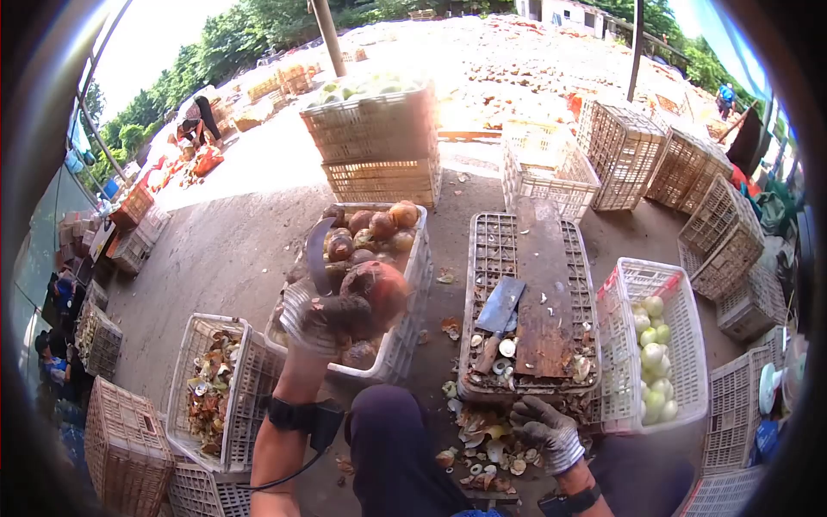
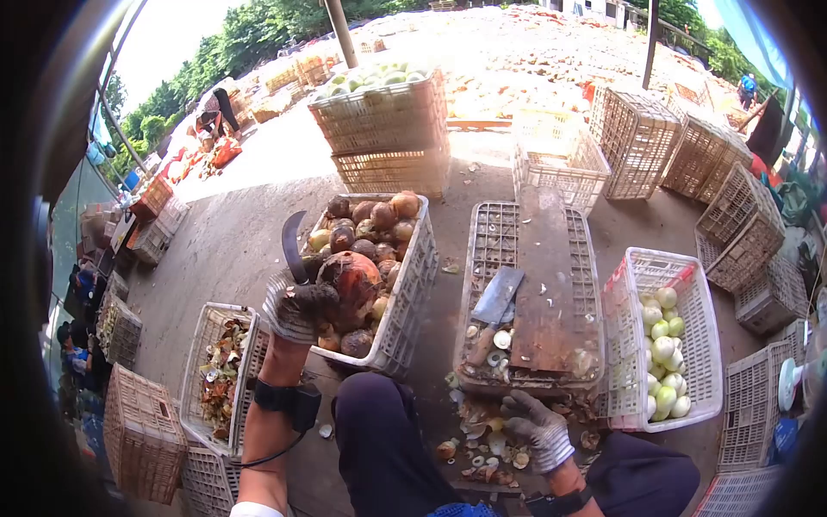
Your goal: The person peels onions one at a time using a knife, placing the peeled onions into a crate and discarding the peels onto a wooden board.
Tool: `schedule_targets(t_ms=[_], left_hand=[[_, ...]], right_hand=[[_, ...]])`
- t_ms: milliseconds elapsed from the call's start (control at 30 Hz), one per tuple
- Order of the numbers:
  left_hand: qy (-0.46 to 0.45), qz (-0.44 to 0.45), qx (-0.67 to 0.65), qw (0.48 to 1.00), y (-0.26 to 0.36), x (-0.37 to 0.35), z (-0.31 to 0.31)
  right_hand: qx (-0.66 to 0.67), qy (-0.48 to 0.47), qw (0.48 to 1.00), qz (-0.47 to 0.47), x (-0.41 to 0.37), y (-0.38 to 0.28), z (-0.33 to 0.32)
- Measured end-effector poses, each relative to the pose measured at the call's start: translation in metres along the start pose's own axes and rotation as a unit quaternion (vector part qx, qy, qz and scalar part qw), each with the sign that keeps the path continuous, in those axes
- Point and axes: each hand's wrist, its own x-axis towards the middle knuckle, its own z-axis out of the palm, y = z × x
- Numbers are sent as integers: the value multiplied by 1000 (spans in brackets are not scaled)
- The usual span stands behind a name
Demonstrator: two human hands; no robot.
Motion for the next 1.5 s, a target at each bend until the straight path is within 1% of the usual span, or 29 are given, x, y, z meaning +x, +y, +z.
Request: schedule_targets(t_ms=[67, 100, 133, 200, 233, 300, 333, 400, 433, 467, 533, 567, 600, 633, 667, 833, 900, 933, 1000, 1033, 1067, 1100, 1133, 1200, 1233, 1300, 1400, 1433, 1500], left_hand=[[-83, 0, -69, 994, 12, -29, 56], [-144, 0, 52, 988, 45, -43, 89], [-168, 7, 89, 982, 31, -56, 110], [-201, -42, 23, 979, 23, -92, 163], [-206, -103, -77, 970, 31, -114, 192], [-189, -200, -138, 951, 4, -148, 224], [-223, -99, -28, 969, -21, -160, 230], [-245, -98, 16, 965, -48, -175, 238], [-233, -204, -48, 950, -42, -179, 244], [-216, -308, -110, 920, -40, -183, 249], [-208, -321, -86, 920, -44, -187, 253], [-204, -327, -73, 920, -46, -188, 254], [-228, -249, 5, 941, -51, -188, 253], [-249, -166, 83, 950, -58, -187, 251], [-268, -81, 159, 947, -62, -186, 251], [-206, -215, 21, 954, -55, -184, 245], [-190, -237, 21, 953, -71, -181, 234], [-214, -162, 89, 959, -85, -180, 229], [-178, -162, 14, 971, -101, -183, 218], [-159, -158, -24, 974, -102, -182, 216], [-142, -203, -64, 967, -97, -184, 213], [-141, -200, -61, 968, -101, -184, 210], [-138, -197, -57, 969, -106, -183, 206], [-137, -184, -65, 971, -118, -183, 197], [-138, -173, -78, 972, -125, -183, 194], [-124, -204, -134, 962, -123, -182, 193], [-94, -285, -218, 929, -109, -174, 199], [-98, -286, -218, 928, -115, -172, 197], [-84, -289, -256, 918, -120, -169, 197]], right_hand=[[40, -59, 997, -23, -10, -12, 10], [90, -95, 991, -32, -14, -15, 13], [122, -131, 983, -46, -19, -21, 16], [183, -197, 961, -69, -31, -29, 15], [200, -185, 960, -59, -37, -26, 6], [235, -163, 957, -40, -45, -23, -16], [217, -137, 964, -69, -59, -38, -16], [407, -134, 903, 44, -62, -32, -42], [494, -135, 853, 101, -56, -25, -57], [574, -135, 792, 158, -48, -17, -73], [712, -132, 637, 264, -40, -12, -88], [588, -156, 780, 146, -42, -7, -93], [373, -136, 918, 20, -48, -11, -88], [192, -71, 976, -72, -54, -15, -84], [67, -53, 988, -131, -51, -7, -88], [66, -79, 992, -77, -58, -20, -78], [157, -23, 987, -6, -54, -24, -69], [170, -5, 985, 4, -51, -21, -64], [165, 17, 986, -3, -47, -12, -57], [-17, -47, 993, -110, -33, 3, -65], [-232, -63, 939, -246, -19, 19, -72], [-365, -41, 852, -373, -8, 26, -71], [-410, -42, 820, -397, -1, 30, -73], [-275, -14, 922, -271, 0, 31, -72], [-80, 20, 991, -101, -12, 16, -57], [60, 45, 997, 20, -12, 14, -53], [-119, 0, 987, -109, -3, 26, -66], [-180, -21, 976, -123, -3, 24, -67], [-179, -58, 975, -116, -3, 20, -66]])
